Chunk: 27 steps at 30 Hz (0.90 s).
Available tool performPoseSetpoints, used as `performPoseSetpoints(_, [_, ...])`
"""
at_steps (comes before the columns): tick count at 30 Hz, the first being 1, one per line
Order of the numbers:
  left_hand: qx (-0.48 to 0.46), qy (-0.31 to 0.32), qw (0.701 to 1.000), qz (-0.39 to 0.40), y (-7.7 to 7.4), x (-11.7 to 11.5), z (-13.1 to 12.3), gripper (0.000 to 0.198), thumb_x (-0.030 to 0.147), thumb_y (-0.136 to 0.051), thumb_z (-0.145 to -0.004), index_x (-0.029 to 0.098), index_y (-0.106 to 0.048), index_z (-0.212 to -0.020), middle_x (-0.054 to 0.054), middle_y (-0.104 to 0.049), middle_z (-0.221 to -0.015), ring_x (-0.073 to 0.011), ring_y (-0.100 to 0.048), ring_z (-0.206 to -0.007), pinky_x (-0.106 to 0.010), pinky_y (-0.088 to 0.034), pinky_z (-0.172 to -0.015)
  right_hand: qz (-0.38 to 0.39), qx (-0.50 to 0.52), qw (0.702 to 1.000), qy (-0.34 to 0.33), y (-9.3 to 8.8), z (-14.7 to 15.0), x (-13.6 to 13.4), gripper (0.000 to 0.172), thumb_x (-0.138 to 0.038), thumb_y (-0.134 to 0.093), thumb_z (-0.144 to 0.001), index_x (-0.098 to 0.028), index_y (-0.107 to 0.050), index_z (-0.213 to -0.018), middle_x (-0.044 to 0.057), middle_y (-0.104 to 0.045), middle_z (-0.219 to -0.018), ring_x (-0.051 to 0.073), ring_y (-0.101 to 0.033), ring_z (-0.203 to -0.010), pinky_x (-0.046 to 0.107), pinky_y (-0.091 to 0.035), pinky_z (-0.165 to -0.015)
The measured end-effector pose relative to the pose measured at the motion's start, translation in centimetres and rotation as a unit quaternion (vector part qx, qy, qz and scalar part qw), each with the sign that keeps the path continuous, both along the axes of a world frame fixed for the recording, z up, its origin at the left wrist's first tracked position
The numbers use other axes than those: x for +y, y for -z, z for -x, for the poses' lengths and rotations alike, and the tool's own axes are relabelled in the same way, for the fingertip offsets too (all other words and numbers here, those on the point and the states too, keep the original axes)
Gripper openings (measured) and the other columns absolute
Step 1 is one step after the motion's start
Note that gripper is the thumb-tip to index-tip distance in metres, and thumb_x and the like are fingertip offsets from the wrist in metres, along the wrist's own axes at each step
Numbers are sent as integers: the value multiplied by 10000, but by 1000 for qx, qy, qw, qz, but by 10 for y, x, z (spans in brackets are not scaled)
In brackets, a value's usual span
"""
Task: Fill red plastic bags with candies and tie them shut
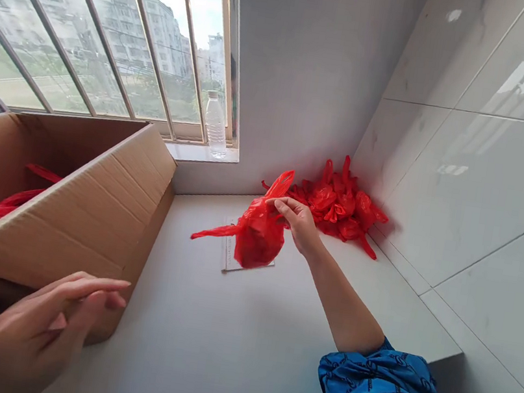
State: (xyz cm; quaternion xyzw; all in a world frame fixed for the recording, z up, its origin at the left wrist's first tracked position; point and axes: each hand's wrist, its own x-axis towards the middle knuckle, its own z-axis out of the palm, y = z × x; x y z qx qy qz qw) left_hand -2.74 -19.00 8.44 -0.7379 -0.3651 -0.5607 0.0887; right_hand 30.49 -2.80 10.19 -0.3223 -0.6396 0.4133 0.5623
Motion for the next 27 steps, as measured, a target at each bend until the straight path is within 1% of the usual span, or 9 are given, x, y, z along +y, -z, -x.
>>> performPoseSetpoints(5, [56,1,997,-44,11,20,-25,262,55,-652,-806,225,-678,-1004,-3,-710,-794,-158,-629,-719,-301,-493,-682,142,-131,975,-114,62,20,-25,358,-517,-627,-866,-180,-717,-948,41,-703,-872,166,-654,-796,281,-509,-685])
performPoseSetpoints(7, [43,15,999,-1,17,23,-34,242,72,-612,-847,223,-666,-1029,-19,-708,-869,-163,-638,-797,-303,-509,-737,160,-215,955,-131,82,18,-31,350,-506,-632,-866,-182,-701,-977,47,-700,-891,168,-648,-785,280,-501,-654])
performPoseSetpoints(9, [25,21,996,84,26,29,-40,219,131,-551,-909,223,-651,-1081,-43,-695,-1003,-177,-642,-927,-308,-524,-800,114,-266,953,-93,92,15,-37,306,-482,-635,-869,-197,-694,-962,70,-684,-1043,162,-636,-800,287,-499,-664])
performPoseSetpoints(11, [3,14,980,200,37,40,-43,237,223,-487,-964,232,-626,-1155,-55,-663,-1157,-187,-632,-1028,-301,-534,-813,39,-277,960,-6,92,15,-42,271,-471,-621,-885,-208,-686,-896,80,-628,-1200,148,-619,-799,295,-496,-687])
performPoseSetpoints(13, [-17,16,948,317,46,52,-46,285,313,-432,-993,241,-598,-1213,-54,-639,-1238,-187,-640,-1046,-286,-541,-781,-27,-262,962,75,84,21,-48,274,-463,-581,-917,-211,-657,-843,72,-611,-1224,136,-606,-767,293,-486,-688])
performPoseSetpoints(16, [24,25,905,423,52,63,-53,307,406,-440,-984,266,-613,-1195,-21,-675,-1186,-183,-666,-971,-282,-528,-745,-84,-290,950,82,74,37,-59,225,-434,-553,-947,-225,-626,-905,40,-673,-1036,132,-597,-692,283,-463,-653])
performPoseSetpoints(20, [129,13,894,429,48,56,-62,271,441,-516,-943,296,-654,-1125,10,-707,-1082,-184,-669,-872,-289,-491,-713,-137,-400,906,9,75,49,-73,222,-445,-653,-891,-228,-634,-933,21,-684,-918,166,-628,-770,277,-454,-672])
performPoseSetpoints(24, [236,23,899,368,50,41,-66,202,410,-584,-917,259,-667,-1022,-12,-700,-1030,-210,-646,-937,-328,-446,-803,-136,-428,893,-33,81,42,-79,227,-426,-677,-880,-220,-641,-970,40,-681,-979,179,-637,-832,279,-472,-705])
performPoseSetpoints(27, [304,23,893,330,58,40,-72,134,362,-602,-916,247,-658,-957,-13,-684,-967,-201,-633,-867,-337,-411,-783,-146,-452,878,-58,86,38,-79,181,-362,-694,-875,-232,-662,-996,40,-683,-977,189,-630,-857,280,-462,-692])
